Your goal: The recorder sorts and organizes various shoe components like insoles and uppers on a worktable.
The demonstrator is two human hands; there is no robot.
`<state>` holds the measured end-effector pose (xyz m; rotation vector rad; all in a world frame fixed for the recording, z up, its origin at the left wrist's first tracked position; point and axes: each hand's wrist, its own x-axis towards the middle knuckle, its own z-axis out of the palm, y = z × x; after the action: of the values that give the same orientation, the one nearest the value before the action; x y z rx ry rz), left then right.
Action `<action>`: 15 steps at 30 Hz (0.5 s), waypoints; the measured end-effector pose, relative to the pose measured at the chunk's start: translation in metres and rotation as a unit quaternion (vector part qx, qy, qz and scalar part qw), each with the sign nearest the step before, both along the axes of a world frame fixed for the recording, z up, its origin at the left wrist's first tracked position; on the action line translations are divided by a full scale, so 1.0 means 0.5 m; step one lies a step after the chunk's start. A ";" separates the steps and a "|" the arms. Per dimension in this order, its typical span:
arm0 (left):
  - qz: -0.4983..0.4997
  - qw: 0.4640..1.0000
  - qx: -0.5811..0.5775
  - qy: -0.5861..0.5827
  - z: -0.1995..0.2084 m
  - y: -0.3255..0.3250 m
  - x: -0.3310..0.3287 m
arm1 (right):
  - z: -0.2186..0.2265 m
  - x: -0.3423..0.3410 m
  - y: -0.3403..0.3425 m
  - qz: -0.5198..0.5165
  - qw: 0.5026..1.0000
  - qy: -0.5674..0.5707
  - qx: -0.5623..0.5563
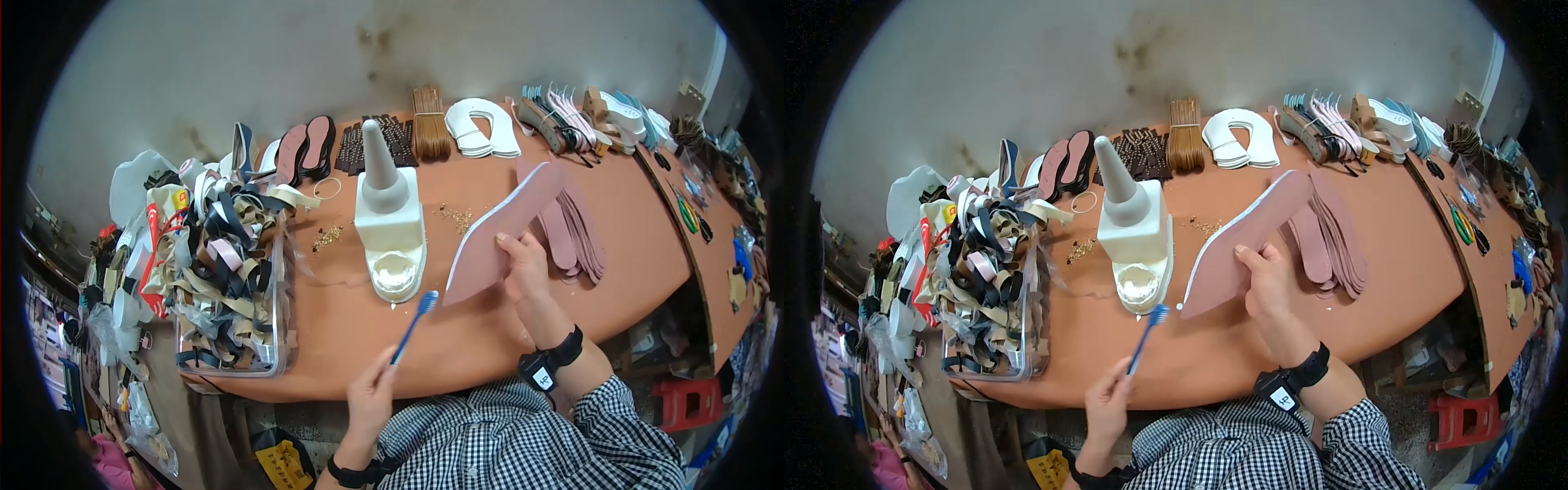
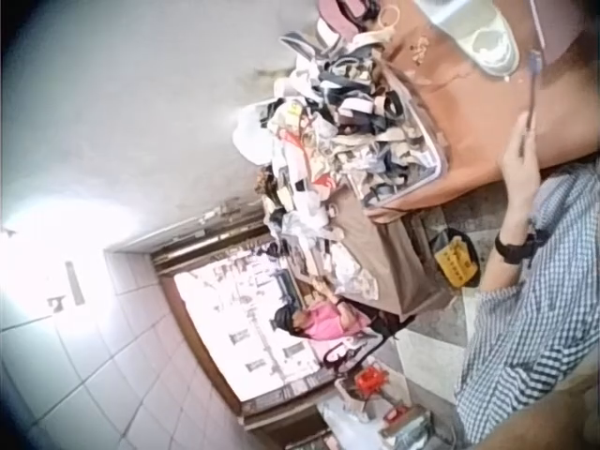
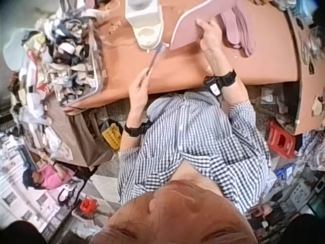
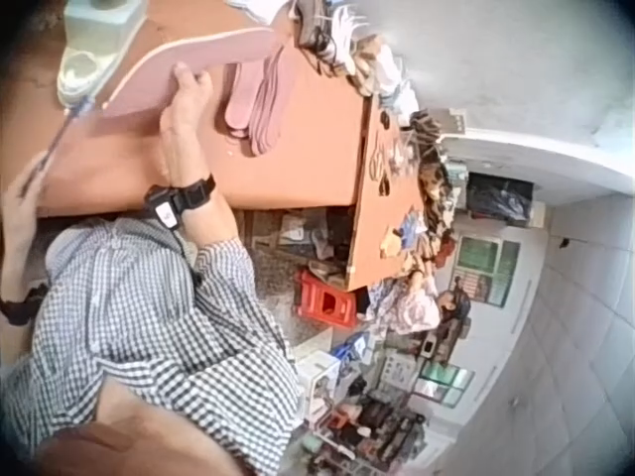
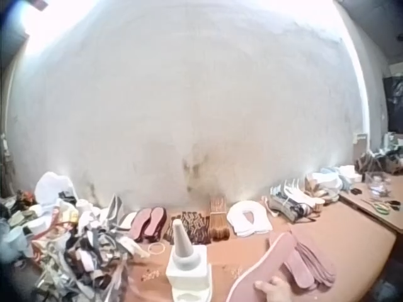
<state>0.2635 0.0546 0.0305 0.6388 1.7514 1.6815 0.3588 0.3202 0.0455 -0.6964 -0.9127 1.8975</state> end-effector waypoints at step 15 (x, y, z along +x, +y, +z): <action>0.111 0.933 0.268 -0.214 0.085 0.237 0.009 | 0.068 0.018 -0.110 0.033 0.986 0.098 -0.130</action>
<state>0.2678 0.1729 0.0729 0.2631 1.0859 2.2827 0.3678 0.2652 0.0794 -0.6224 -0.5758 2.1259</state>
